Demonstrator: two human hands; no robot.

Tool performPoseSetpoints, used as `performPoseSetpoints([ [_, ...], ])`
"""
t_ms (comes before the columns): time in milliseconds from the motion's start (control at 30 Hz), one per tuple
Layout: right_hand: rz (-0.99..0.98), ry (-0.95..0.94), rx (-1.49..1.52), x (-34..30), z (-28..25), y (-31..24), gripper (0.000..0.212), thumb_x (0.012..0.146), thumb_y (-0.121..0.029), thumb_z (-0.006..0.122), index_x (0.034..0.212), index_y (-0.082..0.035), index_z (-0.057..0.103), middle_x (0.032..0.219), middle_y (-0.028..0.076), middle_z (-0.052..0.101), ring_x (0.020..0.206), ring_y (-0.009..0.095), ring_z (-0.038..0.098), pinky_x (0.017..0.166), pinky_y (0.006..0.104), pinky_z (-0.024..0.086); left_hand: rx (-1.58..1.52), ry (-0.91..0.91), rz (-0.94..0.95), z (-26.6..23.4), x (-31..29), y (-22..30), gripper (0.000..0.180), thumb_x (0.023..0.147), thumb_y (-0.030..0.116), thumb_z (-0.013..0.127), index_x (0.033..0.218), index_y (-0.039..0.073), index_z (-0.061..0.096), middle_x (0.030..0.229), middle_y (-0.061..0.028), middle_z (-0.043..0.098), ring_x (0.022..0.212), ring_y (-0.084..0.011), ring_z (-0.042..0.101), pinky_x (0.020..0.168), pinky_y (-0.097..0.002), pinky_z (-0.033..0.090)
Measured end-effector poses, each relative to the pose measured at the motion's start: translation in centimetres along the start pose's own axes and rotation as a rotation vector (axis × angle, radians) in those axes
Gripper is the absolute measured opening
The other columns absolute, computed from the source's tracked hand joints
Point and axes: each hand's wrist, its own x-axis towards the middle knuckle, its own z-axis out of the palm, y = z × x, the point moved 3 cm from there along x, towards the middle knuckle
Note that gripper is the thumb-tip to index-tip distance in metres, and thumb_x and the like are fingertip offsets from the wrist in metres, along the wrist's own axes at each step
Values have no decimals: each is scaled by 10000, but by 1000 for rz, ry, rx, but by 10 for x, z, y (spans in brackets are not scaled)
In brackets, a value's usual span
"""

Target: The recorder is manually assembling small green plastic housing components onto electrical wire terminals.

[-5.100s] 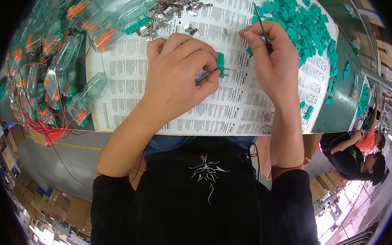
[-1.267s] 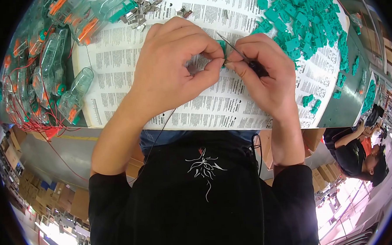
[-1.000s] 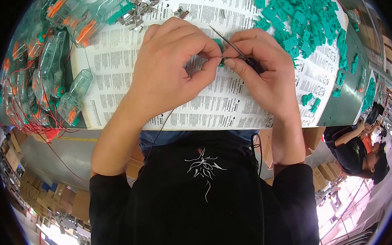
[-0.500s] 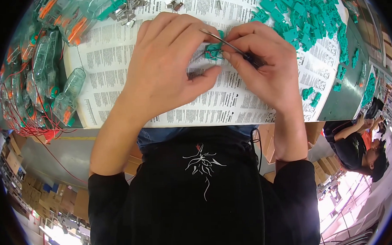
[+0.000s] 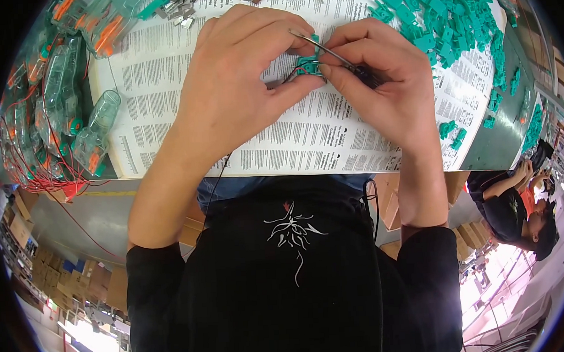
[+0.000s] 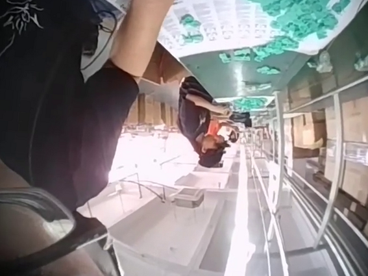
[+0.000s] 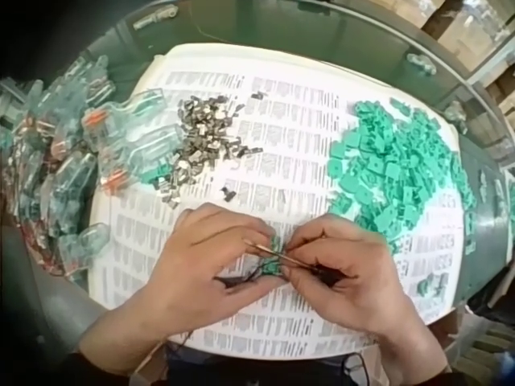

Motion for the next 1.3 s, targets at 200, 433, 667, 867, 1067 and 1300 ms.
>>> performPoseSetpoints([
  [200, 41, -2, -15, 1, 1, -2, 117, 805, 104, 764, 896, 34, 743, 945, 59, 685, 798, 89, 622, 659, 216, 479, -31, 24, 21, 1, 0, -2, 294, 668, 132, 920, 867, 51, 721, 1096, -36, 759, 1013, -234, 681, 875, -345, 534],
  [433, -60, 62, -4, 4, 3, 2, 75, 799, 25, 790, 827, 12, 722, 800, 45, 665, 633, 116, 610, 550, 253, 466, -37, 26, 33, -1, 0, -2, 294, 671, 129, 920, 866, 56, 713, 1099, -39, 762, 999, -229, 683, 864, -339, 537],
  [667, -70, 55, 6, 4, 3, 2, 80, 792, 37, 786, 828, 13, 719, 793, 52, 656, 624, 133, 597, 544, 265, 452, -45, 13, 6, -1, -1, -2, 296, 677, 129, 918, 885, 63, 718, 1097, -34, 762, 1002, -232, 683, 871, -340, 535],
  [867, -92, -22, -72, 8, -2, -4, 67, 807, 33, 772, 847, 8, 724, 785, 69, 642, 617, 153, 590, 544, 277, 445, -21, 16, 9, 0, 0, -1, 301, 671, 123, 915, 893, 65, 720, 1095, -34, 762, 1005, -241, 683, 886, -351, 531],
  [1067, 53, -187, -255, 19, -6, -20, 77, 811, 11, 781, 859, 3, 722, 824, 32, 655, 680, 109, 564, 586, 245, 427, -16, 39, 52, 0, -3, -3, 294, 673, 129, 910, 897, 81, 725, 1075, -36, 763, 1009, -252, 682, 890, -362, 525],
  [1300, 132, -265, -209, 23, -10, -11, 62, 829, -15, 772, 870, 0, 728, 741, -5, 643, 663, 57, 521, 572, 243, 395, 25, 27, 82, -1, -5, 1, 265, 701, 147, 896, 904, 98, 734, 1060, -39, 760, 1010, -254, 677, 881, -362, 514],
])
